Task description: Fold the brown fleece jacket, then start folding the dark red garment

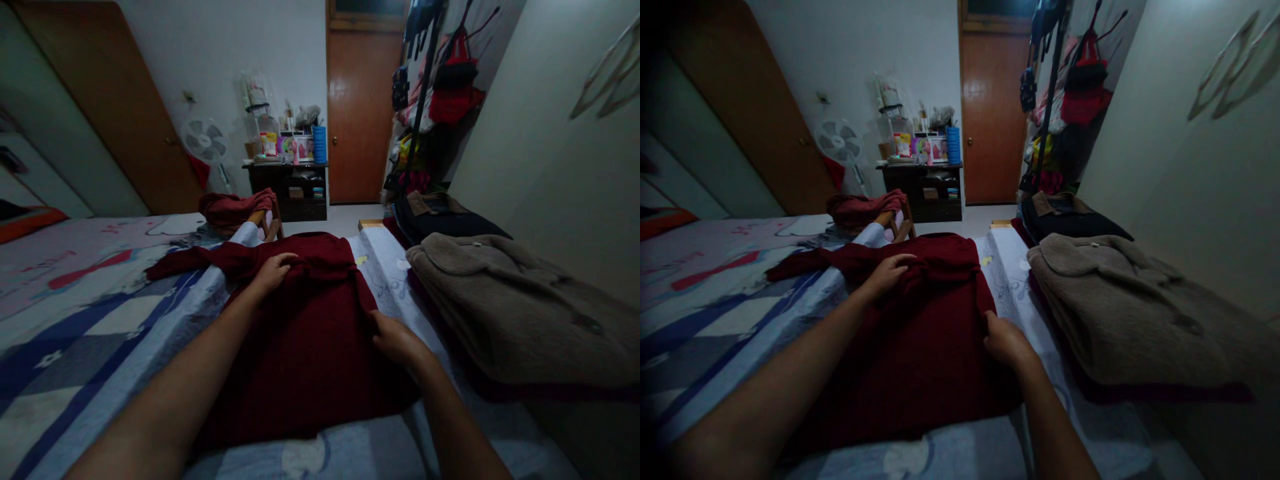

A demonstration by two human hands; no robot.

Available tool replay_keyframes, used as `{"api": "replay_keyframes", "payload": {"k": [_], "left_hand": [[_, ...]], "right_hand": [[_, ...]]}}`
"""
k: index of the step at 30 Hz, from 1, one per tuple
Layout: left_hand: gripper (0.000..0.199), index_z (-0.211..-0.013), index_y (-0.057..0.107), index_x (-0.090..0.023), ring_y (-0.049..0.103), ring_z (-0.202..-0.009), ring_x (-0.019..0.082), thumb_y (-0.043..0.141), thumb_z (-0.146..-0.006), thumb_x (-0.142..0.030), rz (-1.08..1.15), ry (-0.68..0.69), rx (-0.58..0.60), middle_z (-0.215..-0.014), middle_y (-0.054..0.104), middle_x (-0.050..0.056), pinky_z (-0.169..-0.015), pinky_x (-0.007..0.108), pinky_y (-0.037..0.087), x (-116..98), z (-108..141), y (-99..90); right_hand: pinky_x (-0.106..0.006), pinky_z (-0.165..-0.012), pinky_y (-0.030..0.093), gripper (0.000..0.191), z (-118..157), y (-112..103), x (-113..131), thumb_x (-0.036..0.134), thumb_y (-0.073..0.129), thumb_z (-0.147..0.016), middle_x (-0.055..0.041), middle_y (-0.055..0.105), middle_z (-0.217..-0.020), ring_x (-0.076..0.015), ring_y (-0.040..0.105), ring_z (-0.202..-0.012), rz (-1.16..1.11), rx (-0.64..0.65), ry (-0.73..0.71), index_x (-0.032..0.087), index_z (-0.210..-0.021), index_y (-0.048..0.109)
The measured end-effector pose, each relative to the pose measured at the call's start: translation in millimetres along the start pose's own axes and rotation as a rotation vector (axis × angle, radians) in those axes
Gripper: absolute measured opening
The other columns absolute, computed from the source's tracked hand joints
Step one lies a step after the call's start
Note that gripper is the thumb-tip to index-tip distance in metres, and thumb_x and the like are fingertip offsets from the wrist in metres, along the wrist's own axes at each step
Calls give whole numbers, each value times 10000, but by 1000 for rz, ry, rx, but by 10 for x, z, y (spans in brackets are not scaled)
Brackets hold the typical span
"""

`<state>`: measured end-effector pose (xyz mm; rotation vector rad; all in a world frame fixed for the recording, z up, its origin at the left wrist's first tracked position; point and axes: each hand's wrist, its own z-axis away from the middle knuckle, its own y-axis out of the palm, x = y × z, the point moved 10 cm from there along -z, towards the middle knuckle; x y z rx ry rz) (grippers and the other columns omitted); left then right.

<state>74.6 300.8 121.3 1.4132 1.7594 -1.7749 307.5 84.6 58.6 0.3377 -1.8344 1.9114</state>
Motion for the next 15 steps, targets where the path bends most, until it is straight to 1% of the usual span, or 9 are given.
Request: {"api": "replay_keyframes", "payload": {"k": [3,5,6,7,8,10,12,13,15], "left_hand": [[388,-1096,686,-167,628,-1084,200,456,-791,-228,38,0,-137,-1155,703,42,-1031,333,445,-4,-42,-257],[400,-1102,689,-164,631,-1071,204,441,-795,-230,12,-7,-237,-1146,707,41,-1009,341,462,56,-28,-404],[411,-1110,688,-162,630,-1075,204,435,-793,-223,-19,-15,-271,-1149,707,41,-1007,338,462,99,-10,-448],[419,-1118,687,-162,628,-1079,201,432,-790,-216,-66,-29,-282,-1153,706,42,-1008,330,459,149,9,-462],[424,-1124,687,-162,628,-1083,198,434,-787,-208,-131,-48,-269,-1156,705,44,-1009,318,456,202,27,-446],[420,-1119,694,-152,631,-1080,204,450,-779,-194,-269,-90,-205,-1149,706,60,-1000,298,458,304,65,-367],[409,-1104,701,-137,632,-1075,226,465,-773,-180,-366,-125,-157,-1135,705,86,-990,305,462,371,107,-307],[409,-1110,699,-131,625,-1086,240,466,-777,-176,-392,-136,-159,-1141,697,100,-998,321,457,381,127,-306],[421,-1155,675,-129,598,-1123,262,453,-800,-177,-424,-143,-217,-1180,666,118,-1024,351,434,351,161,-366]], "right_hand": [[-245,-787,417,455,33,103,236,66,514,-726,-74,702,-1052,-189,641,-951,-84,65,-76,187,-1156,594],[-245,-804,421,468,55,157,382,81,502,-740,-73,692,-1095,-190,635,-981,-150,73,-118,191,-1188,579],[-247,-815,423,481,64,199,441,87,499,-743,-73,687,-1116,-191,632,-997,-179,77,-136,192,-1207,570],[-251,-828,425,499,70,257,485,92,501,-743,-74,682,-1136,-194,628,-1016,-201,86,-147,191,-1229,558],[-256,-843,427,523,73,329,512,94,504,-740,-79,676,-1156,-198,624,-1036,-215,101,-149,186,-1253,544],[-269,-869,431,569,74,499,522,92,511,-733,-99,665,-1186,-210,619,-1071,-214,144,-136,165,-1297,518],[-282,-889,432,596,70,640,497,85,513,-729,-125,653,-1213,-224,615,-1097,-185,177,-115,137,-1323,504],[-285,-900,431,604,67,683,485,79,509,-728,-134,646,-1227,-226,611,-1111,-171,184,-110,128,-1330,501],[-287,-923,422,607,60,712,480,73,500,-730,-140,631,-1257,-226,598,-1141,-158,181,-114,125,-1335,501]]}}
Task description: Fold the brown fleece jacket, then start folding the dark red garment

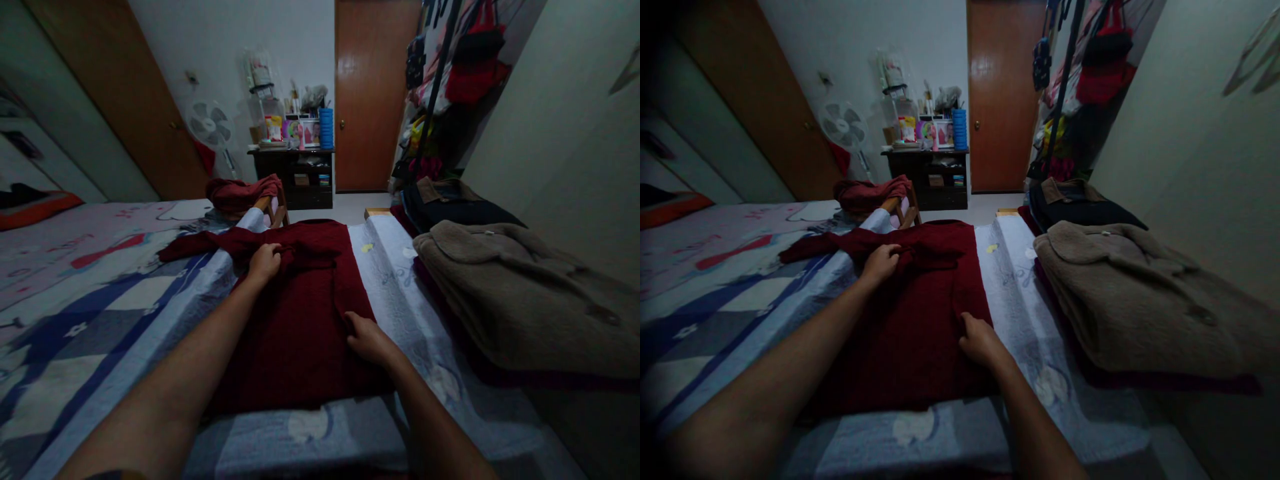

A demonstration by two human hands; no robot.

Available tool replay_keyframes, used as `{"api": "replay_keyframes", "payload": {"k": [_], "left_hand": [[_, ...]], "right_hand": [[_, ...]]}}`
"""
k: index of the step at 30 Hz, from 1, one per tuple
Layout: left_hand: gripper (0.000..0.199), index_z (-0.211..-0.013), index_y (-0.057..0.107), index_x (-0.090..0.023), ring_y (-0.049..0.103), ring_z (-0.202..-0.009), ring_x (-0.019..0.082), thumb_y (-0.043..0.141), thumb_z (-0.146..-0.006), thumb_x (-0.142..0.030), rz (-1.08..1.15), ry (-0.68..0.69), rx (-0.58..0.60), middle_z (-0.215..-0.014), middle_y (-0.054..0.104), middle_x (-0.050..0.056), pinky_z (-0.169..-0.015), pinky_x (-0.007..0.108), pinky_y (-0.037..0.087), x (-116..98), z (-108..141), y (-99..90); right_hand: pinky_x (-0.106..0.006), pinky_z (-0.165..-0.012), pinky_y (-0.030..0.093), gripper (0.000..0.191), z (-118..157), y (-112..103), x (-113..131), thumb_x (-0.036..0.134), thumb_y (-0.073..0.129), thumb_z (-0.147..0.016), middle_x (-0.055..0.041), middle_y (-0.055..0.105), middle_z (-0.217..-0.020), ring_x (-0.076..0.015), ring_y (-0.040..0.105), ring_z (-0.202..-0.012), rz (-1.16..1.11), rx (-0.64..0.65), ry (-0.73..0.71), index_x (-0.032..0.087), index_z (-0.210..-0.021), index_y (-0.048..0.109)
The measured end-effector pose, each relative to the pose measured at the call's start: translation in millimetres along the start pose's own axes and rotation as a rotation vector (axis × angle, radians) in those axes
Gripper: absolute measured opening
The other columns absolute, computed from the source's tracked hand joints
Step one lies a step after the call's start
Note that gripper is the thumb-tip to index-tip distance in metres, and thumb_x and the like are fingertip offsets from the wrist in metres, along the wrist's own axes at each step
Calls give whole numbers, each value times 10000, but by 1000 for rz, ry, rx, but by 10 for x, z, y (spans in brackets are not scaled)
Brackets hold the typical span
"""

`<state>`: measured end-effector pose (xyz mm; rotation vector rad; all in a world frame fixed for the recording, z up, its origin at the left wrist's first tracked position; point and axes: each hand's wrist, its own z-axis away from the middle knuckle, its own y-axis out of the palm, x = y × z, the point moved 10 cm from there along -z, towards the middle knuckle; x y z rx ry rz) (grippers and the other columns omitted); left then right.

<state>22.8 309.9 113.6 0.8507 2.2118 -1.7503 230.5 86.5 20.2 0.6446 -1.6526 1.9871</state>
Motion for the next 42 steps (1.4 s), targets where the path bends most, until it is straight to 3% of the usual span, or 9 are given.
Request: {"api": "replay_keyframes", "payload": {"k": [5,10,15,18,25,30,34,38,42], "left_hand": [[453,-1285,574,-167,559,-1156,270,415,-862,-189,-126,-9,-178,-1276,567,128,-1022,378,427,-59,72,-226],[581,-1344,489,-170,321,-1341,422,602,-777,-225,-354,-101,-178,-1539,271,179,-1084,622,240,-104,290,-125],[482,-1336,505,-205,443,-1272,306,522,-855,-228,-196,167,227,-1369,530,118,-1087,434,331,-688,632,581],[441,-1292,547,-205,493,-1245,279,537,-851,-221,34,177,487,-1318,584,100,-1089,378,333,-975,910,1040],[697,-1448,356,-154,571,-1179,284,616,-803,-212,167,-52,482,-1345,529,186,-999,355,432,-1038,984,1516],[792,-1476,297,-180,584,-1153,209,634,-762,-114,398,-96,414,-1361,548,114,-1013,305,436,-1019,896,1597],[818,-1456,349,-147,520,-1230,200,588,-690,15,611,70,258,-1377,526,96,-1089,302,374,-1182,834,1393],[636,-1353,506,-144,528,-1184,206,530,-737,14,422,219,155,-1246,560,105,-1090,314,373,-1316,850,1204],[531,-1319,537,-196,560,-1115,207,553,-802,-73,159,210,275,-1211,553,95,-1000,314,449,-1262,966,1326]], "right_hand": [[-296,-913,435,470,6,-26,84,211,546,-805,-127,659,-1203,-230,617,-1096,-45,5,-49,139,-1269,555],[-296,-925,439,383,95,-49,102,267,505,-875,-96,667,-1191,-200,621,-1071,-173,-3,-102,170,-1238,580],[-301,-898,450,307,295,-258,-80,135,468,-834,-61,683,-1055,-174,621,-974,-232,-151,-132,181,-1098,619],[-311,-894,429,253,451,-317,-109,69,489,-759,-47,655,-972,-178,581,-947,-104,-165,-167,185,-933,632],[-341,-952,391,290,772,-127,-8,224,654,-767,-72,605,-1099,-212,520,-1050,35,12,-204,187,-1054,644],[-381,-1063,331,570,867,56,-38,261,741,-705,-101,493,-1339,-260,410,-1253,72,88,-252,197,-1252,593],[-373,-991,391,422,852,60,-42,165,665,-761,-100,564,-1210,-237,485,-1124,84,-26,-282,183,-1183,649],[-348,-874,433,269,855,85,9,159,592,-837,-76,611,-993,-207,523,-955,72,-152,-301,182,-1086,691],[-336,-849,430,252,875,195,45,197,615,-845,-65,618,-964,-200,530,-926,104,-95,-287,182,-1085,691]]}}
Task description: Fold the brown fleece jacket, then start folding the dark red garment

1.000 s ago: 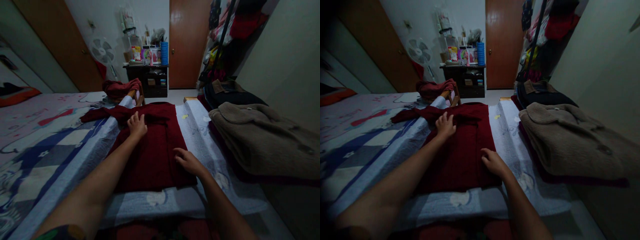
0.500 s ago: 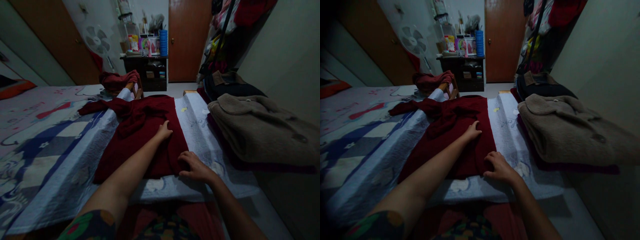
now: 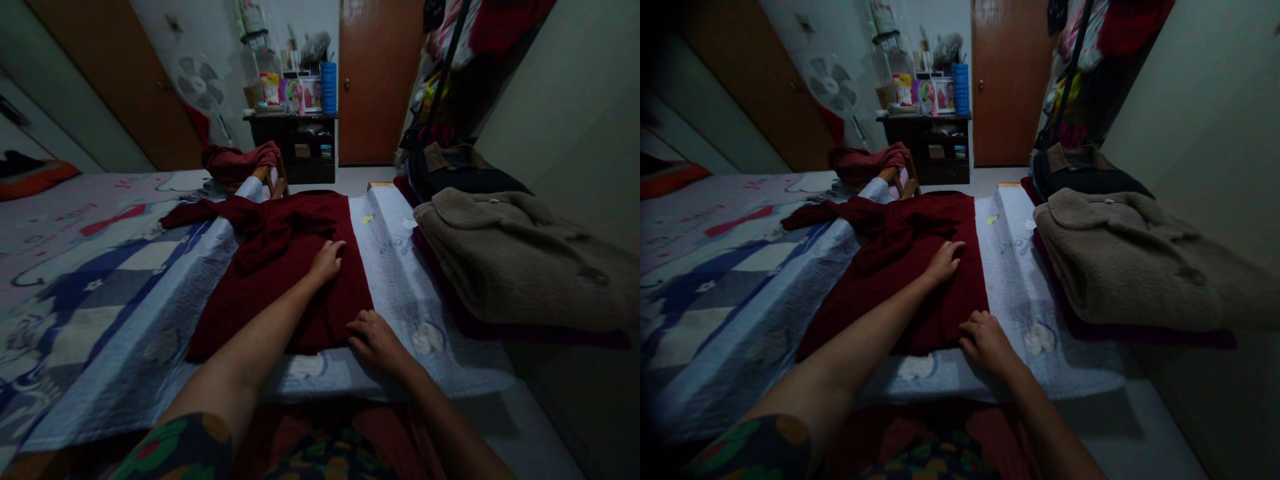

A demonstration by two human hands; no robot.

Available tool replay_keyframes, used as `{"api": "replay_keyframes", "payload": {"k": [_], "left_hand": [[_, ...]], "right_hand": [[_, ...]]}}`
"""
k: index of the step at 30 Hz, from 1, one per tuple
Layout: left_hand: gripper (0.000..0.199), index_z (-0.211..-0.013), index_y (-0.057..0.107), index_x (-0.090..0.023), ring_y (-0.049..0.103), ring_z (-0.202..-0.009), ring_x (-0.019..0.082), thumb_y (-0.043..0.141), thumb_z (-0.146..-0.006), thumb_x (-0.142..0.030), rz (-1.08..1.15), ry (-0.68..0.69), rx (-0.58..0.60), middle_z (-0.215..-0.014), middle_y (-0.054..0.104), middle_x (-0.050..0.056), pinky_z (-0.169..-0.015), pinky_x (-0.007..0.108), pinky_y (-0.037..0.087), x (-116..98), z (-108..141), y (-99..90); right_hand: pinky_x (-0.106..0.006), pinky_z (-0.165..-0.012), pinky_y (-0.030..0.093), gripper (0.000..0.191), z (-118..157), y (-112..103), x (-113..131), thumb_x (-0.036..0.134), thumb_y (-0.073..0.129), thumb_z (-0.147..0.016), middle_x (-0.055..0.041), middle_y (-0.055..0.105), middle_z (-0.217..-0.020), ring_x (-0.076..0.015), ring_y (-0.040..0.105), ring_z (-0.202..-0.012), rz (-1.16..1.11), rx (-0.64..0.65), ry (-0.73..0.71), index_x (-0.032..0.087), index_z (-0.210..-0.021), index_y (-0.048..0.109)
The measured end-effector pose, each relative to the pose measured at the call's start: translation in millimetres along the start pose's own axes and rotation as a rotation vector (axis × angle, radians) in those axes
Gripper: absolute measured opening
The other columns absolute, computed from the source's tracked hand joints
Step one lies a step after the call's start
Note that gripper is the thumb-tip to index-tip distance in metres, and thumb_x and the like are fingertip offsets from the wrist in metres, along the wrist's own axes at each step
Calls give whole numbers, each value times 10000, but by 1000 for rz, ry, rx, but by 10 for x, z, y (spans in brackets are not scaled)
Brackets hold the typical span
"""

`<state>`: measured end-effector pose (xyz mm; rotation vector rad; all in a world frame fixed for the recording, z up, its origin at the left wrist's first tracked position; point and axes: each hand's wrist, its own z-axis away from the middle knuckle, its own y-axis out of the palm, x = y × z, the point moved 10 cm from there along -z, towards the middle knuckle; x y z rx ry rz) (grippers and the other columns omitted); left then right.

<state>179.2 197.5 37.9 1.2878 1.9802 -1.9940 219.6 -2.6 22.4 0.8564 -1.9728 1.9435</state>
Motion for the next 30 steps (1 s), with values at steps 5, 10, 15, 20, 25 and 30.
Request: {"api": "replay_keyframes", "payload": {"k": [5,10,15,20,25,30], "left_hand": [[402,-1235,593,-226,441,-1262,324,544,-842,-157,-313,-65,-26,-1438,418,131,-1049,497,368,30,177,1],[409,-1325,525,-194,355,-1374,247,401,-935,-199,-368,201,29,-1506,404,95,-1160,447,229,-352,356,208],[616,-1476,329,-139,251,-1445,264,410,-950,-449,-336,200,221,-1573,278,124,-1164,458,231,-279,534,581],[611,-1469,352,-154,264,-1441,264,416,-948,-467,-379,210,161,-1569,288,124,-1164,460,231,-247,577,600],[488,-1369,483,-188,392,-1356,276,460,-941,-422,-397,249,-11,-1457,462,130,-1134,470,268,-331,646,452],[345,-1259,562,-185,506,-1219,224,434,-941,-226,-331,292,-7,-1315,576,105,-1038,392,388,-304,630,360]], "right_hand": [[-301,-859,409,231,-2,-34,61,277,570,-906,-52,624,-969,-181,536,-936,-19,84,18,196,-1080,696],[-296,-850,394,229,-28,-40,85,248,527,-922,-48,633,-949,-178,542,-928,-7,103,26,208,-1062,704],[-298,-854,416,239,4,-76,84,231,521,-906,-56,654,-962,-184,561,-928,-95,103,22,203,-1057,703],[-279,-807,472,286,-101,-202,-64,156,449,-879,-39,705,-923,-164,629,-851,-323,77,54,198,-1003,703],[-344,-976,459,398,-428,-495,-464,139,368,-874,-76,672,-1151,-182,611,-1072,-223,-324,105,199,-1155,642],[-489,-1118,315,534,-553,-192,-596,231,446,-896,-143,395,-1505,-273,353,-1391,186,-312,148,141,-1422,431]]}}
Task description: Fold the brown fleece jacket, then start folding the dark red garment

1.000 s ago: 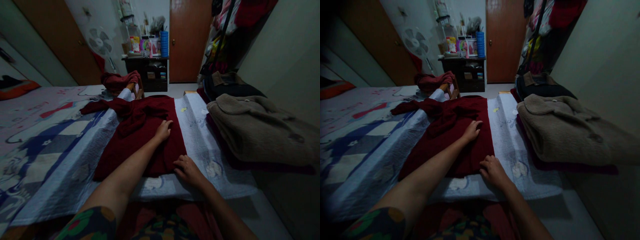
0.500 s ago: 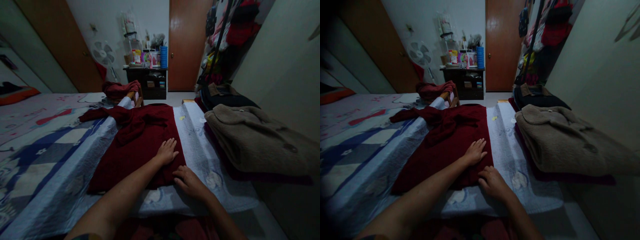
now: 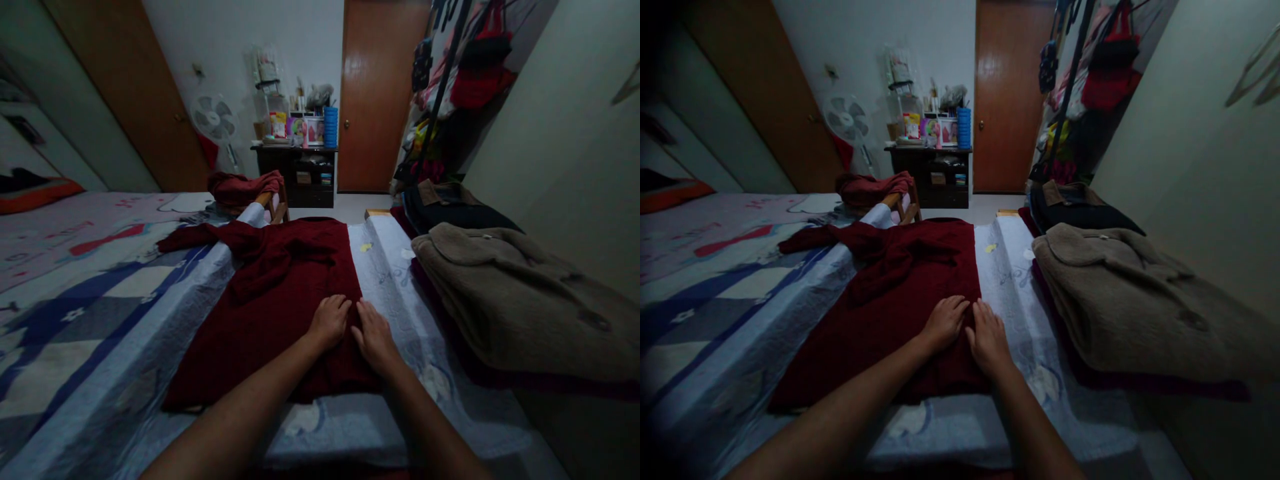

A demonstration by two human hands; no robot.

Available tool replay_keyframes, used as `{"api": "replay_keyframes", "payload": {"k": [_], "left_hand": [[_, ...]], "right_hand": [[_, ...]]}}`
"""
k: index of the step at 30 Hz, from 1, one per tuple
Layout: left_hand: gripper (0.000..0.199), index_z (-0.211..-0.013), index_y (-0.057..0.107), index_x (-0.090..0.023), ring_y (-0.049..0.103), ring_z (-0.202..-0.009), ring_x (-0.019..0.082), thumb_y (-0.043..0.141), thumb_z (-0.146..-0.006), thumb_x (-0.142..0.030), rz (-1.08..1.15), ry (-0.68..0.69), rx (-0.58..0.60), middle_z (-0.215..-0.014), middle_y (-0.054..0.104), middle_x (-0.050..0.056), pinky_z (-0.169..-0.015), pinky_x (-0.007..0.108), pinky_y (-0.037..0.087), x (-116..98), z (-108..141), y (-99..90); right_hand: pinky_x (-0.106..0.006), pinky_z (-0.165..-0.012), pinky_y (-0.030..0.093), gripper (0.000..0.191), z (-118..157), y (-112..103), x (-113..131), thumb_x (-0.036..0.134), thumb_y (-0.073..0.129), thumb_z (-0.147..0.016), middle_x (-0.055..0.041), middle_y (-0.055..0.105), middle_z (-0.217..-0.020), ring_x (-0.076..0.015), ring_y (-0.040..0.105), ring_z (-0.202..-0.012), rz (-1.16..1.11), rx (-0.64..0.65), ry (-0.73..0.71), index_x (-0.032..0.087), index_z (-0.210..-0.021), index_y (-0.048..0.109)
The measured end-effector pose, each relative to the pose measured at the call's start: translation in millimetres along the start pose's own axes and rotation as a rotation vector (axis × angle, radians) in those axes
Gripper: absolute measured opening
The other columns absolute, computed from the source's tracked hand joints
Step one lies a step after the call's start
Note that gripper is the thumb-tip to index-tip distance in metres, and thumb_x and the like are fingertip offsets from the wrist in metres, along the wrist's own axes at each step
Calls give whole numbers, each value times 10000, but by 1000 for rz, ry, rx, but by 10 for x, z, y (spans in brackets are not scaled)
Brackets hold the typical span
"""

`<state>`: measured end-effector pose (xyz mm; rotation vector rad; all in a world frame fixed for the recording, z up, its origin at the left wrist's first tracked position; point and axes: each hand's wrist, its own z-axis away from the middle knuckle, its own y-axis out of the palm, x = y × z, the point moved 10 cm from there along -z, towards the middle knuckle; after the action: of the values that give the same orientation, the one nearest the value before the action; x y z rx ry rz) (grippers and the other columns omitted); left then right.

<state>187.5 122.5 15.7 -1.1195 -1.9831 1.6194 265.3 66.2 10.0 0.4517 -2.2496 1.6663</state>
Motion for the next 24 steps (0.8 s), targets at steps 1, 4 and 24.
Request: {"api": "replay_keyframes", "payload": {"k": [1,4,24], "left_hand": [[328,-1226,581,-189,518,-1198,215,434,-933,-198,9,3,10,-1290,592,95,-1022,379,399,41,-26,-15],[321,-1203,590,-197,518,-1184,219,449,-915,-175,-9,-37,28,-1275,597,90,-1004,379,405,226,-150,-69],[212,-947,681,-209,593,-948,206,484,-867,-210,152,-133,103,-994,683,62,-889,331,455,709,-634,-16]], "right_hand": [[-516,-1125,290,549,38,72,17,271,467,-903,-130,351,-1532,-288,322,-1408,67,32,-8,157,-1437,413],[-542,-1136,235,584,148,184,73,355,507,-906,-95,268,-1572,-310,253,-1435,185,107,-18,194,-1456,394],[-291,-1044,392,544,-1710,-5,-171,3,353,-785,-129,627,-1266,-189,556,-1191,-107,-60,124,87,-1275,576]]}}
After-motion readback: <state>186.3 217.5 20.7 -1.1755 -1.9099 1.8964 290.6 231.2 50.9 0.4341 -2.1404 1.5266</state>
